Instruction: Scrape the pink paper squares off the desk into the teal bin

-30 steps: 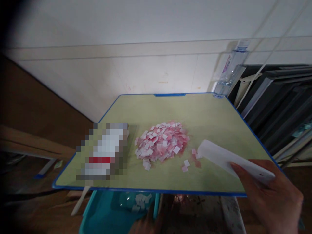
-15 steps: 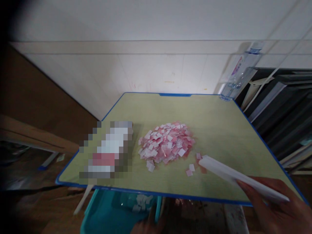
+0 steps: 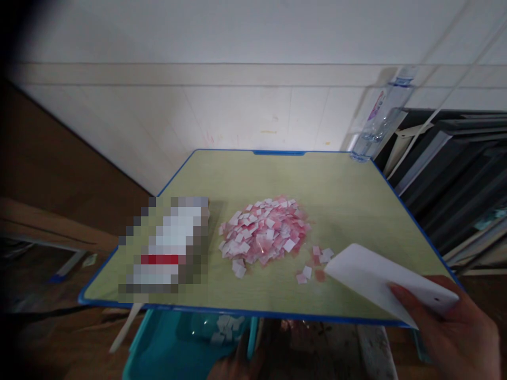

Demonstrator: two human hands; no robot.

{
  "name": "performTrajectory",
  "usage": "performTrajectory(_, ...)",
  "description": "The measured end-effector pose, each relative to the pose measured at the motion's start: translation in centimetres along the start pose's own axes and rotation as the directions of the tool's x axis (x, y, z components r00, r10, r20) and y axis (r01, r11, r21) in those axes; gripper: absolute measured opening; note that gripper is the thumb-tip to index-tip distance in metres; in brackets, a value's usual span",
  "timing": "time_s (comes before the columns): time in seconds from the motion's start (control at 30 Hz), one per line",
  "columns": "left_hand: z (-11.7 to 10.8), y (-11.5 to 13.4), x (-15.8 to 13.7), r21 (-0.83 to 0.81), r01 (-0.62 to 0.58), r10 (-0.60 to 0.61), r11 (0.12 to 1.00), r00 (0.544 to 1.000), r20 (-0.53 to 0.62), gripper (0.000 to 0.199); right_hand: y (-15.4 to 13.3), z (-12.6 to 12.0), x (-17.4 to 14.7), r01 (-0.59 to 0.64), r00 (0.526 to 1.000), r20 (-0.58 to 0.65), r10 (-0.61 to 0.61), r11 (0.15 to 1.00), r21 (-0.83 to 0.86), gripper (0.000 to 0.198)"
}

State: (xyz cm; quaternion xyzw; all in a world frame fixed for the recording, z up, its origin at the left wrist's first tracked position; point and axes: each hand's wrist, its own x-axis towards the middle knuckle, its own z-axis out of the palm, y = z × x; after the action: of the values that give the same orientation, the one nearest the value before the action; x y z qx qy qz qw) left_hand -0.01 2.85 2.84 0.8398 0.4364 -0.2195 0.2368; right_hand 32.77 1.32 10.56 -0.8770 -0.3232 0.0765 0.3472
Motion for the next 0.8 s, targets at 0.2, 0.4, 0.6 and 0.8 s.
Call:
performTrajectory(0.2, 0.3, 0.1, 0.2, 0.071, -0.001, 0.000, 0.997, 1.000, 0.008, 0.070, -2.9, 0.4, -0.5, 0.104, 0.989, 0.099, -0.110, 0.992, 0.066, 0.032)
performTrajectory(0.4, 1.0, 0.0, 0.3, 0.129, -0.008, 0.015, 0.992, 0.998, -0.054, 0.078, -4.5, -0.1, -0.9, 0.406, 0.887, 0.223, -0.405, 0.913, 0.044, 0.020)
performTrajectory(0.6, -0.2, 0.1, -0.1, 0.075, -0.006, 0.008, 0.997, 1.000, -0.024, 0.075, -3.5, 0.0, -1.4, 0.379, 0.895, 0.227, -0.384, 0.923, 0.066, 0.022)
performTrajectory(0.8, -0.6, 0.3, -0.1, 0.064, 0.006, -0.008, 0.998, 0.999, 0.043, 0.073, -2.5, -0.6, -1.2, 0.425, 0.872, 0.224, -0.435, 0.900, 0.092, 0.014)
